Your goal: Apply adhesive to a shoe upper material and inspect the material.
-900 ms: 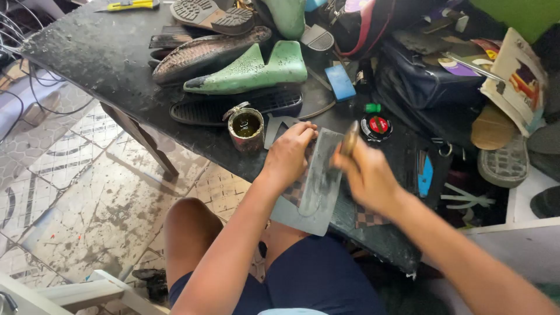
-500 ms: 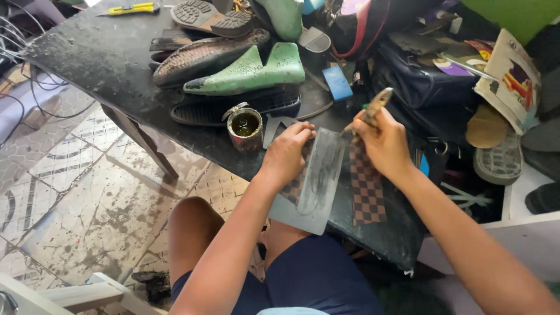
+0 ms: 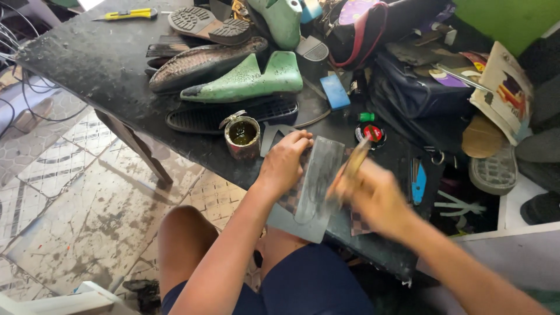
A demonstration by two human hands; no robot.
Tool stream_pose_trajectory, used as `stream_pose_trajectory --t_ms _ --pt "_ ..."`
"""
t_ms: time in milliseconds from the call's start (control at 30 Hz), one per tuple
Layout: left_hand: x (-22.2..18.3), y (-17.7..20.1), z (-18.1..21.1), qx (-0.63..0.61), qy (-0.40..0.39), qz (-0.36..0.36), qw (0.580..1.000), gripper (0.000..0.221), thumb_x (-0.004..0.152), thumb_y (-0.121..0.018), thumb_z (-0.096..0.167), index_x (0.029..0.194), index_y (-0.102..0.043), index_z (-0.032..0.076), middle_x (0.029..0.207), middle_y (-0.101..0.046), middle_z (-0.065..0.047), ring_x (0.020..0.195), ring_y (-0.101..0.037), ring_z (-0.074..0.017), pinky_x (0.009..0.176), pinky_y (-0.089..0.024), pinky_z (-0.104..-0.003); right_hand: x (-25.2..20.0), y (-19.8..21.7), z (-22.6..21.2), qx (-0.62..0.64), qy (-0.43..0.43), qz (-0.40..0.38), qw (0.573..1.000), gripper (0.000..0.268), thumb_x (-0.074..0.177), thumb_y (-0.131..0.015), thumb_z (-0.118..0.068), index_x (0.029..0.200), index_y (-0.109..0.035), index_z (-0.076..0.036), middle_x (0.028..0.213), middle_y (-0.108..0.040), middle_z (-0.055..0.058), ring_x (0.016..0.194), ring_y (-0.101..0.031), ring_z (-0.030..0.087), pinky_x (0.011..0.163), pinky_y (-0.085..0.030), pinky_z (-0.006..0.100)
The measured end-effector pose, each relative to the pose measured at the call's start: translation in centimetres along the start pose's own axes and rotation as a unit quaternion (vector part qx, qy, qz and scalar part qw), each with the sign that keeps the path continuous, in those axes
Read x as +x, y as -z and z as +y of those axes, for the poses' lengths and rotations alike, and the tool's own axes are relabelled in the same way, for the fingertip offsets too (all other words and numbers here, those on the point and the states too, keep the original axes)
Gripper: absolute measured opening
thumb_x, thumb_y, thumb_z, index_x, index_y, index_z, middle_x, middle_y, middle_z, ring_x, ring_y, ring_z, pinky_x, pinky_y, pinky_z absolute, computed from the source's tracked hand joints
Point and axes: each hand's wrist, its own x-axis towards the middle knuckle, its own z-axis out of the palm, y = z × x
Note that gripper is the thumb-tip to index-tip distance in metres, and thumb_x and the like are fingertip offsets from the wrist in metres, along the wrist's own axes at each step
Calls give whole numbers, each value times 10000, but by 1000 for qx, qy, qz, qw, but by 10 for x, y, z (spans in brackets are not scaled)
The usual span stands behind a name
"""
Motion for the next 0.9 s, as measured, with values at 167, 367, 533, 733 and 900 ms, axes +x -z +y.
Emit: stream_pose_trajectory --t_ms 167,367,533,733,900 --pt "-2 4 4 -14 20 -9 1000 354 811 -566 -96 1108 -710 32 1304 -664 -87 1206 -628 -314 987 -517 -400 63 11 34 -19 -47 130 990 119 1024 -607 -142 1048 -596 -26 888 -734 76 752 -705 152 690 -560 326" --pt "1 6 5 -14 16 -5 1000 397 772 -552 -114 1107 -712 26 1307 -659 -93 1210 -621 -320 991 -508 -405 73 -14 45 -200 55 105 973 168 1000 -639 -103 1081 -557 20 841 -664 231 798 -692 419 636 -511 432" --pt "1 5 2 -24 28 -16 999 385 790 -564 -112 1115 -713 30 1304 -663 -89 1203 -624 -313 999 -508 -399 10 -39 -23 -93 94 -35 991 166 955 -578 -49 1112 -601 -1 938 -682 190 864 -711 357 734 -557 416" --pt "1 6 2 -32 16 -11 999 417 767 -550 -150 1111 -711 22 1308 -670 -108 1245 -620 -314 1033 -506 -392 -39 -32 -44 108 -65 -297 946 135 988 -675 -172 1014 -628 -48 923 -731 91 847 -757 209 770 -595 315" --pt "-2 25 24 -92 -42 108 989 569 717 -533 -194 1231 -669 7 1322 -665 -168 1318 -612 -337 1078 -513 -402 -11 8 -28 183 -58 108 975 155 990 -634 -123 1016 -689 20 926 -714 111 841 -689 186 761 -564 337"
